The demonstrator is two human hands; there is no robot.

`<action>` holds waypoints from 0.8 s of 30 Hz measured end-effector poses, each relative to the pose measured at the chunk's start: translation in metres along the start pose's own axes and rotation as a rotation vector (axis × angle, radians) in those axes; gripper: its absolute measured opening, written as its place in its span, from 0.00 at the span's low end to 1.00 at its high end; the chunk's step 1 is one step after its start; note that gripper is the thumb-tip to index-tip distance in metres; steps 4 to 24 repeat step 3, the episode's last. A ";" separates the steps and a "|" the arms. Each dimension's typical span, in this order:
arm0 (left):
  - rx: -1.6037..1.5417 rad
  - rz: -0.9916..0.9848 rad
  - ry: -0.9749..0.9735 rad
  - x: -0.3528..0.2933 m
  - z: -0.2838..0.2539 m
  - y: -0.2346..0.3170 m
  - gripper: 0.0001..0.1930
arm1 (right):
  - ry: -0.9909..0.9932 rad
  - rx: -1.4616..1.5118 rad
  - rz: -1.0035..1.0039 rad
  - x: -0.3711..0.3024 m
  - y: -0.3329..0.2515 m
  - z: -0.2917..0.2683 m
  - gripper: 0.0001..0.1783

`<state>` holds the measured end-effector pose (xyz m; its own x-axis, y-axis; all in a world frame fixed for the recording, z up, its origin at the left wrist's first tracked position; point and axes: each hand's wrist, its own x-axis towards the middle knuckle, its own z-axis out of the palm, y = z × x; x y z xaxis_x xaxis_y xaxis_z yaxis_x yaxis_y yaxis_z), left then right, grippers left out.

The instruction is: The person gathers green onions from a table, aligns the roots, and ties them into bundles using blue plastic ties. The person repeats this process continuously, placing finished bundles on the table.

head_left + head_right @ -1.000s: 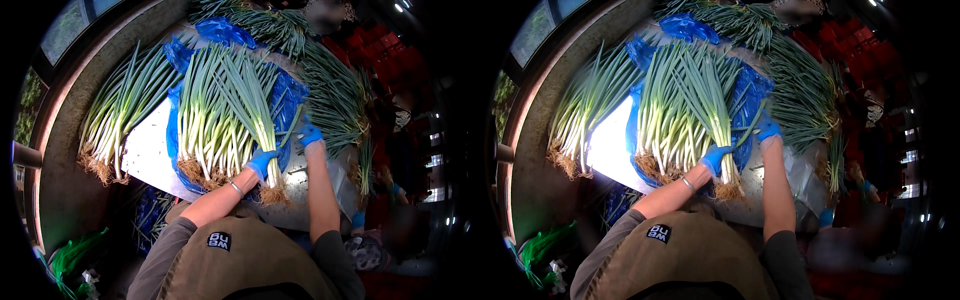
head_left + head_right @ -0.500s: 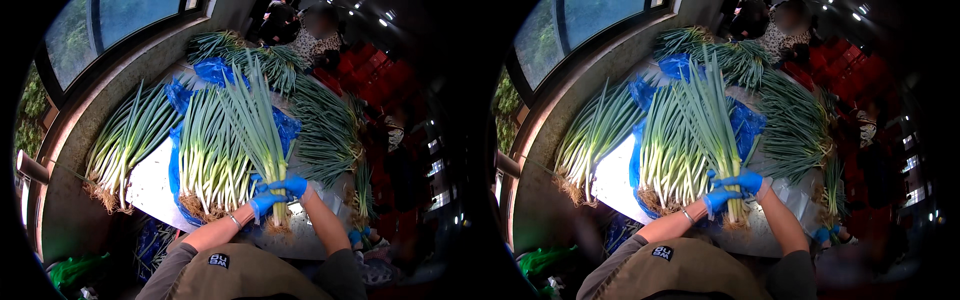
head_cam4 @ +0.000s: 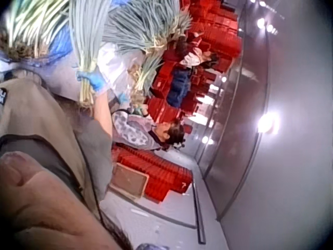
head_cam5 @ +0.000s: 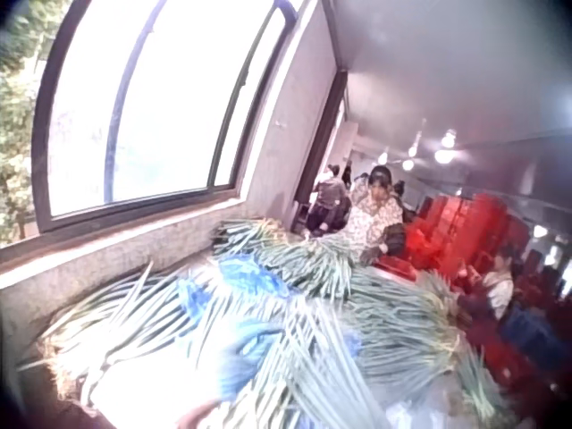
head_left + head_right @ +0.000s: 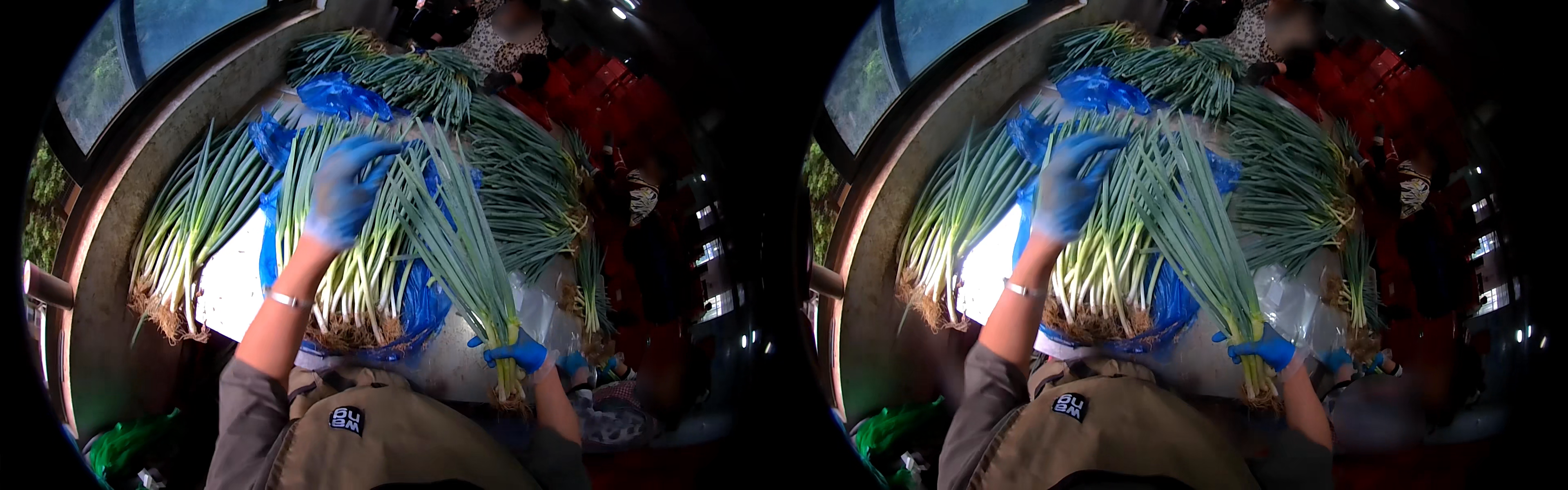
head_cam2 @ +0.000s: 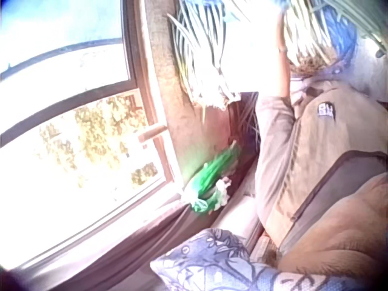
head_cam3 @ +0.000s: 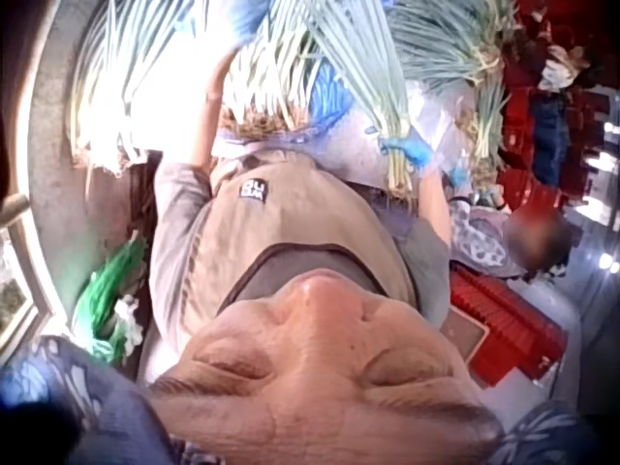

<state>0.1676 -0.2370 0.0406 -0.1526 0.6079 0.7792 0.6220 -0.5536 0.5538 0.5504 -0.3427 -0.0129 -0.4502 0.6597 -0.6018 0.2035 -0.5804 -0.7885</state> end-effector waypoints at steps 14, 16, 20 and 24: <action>0.028 0.252 -0.250 0.006 0.020 -0.015 0.12 | -0.050 0.007 0.035 -0.002 0.013 -0.001 0.39; 0.028 0.252 -0.250 0.006 0.020 -0.015 0.12 | -0.050 0.007 0.035 -0.002 0.013 -0.001 0.39; 0.028 0.252 -0.250 0.006 0.020 -0.015 0.12 | -0.050 0.007 0.035 -0.002 0.013 -0.001 0.39; 0.028 0.252 -0.250 0.006 0.020 -0.015 0.12 | -0.050 0.007 0.035 -0.002 0.013 -0.001 0.39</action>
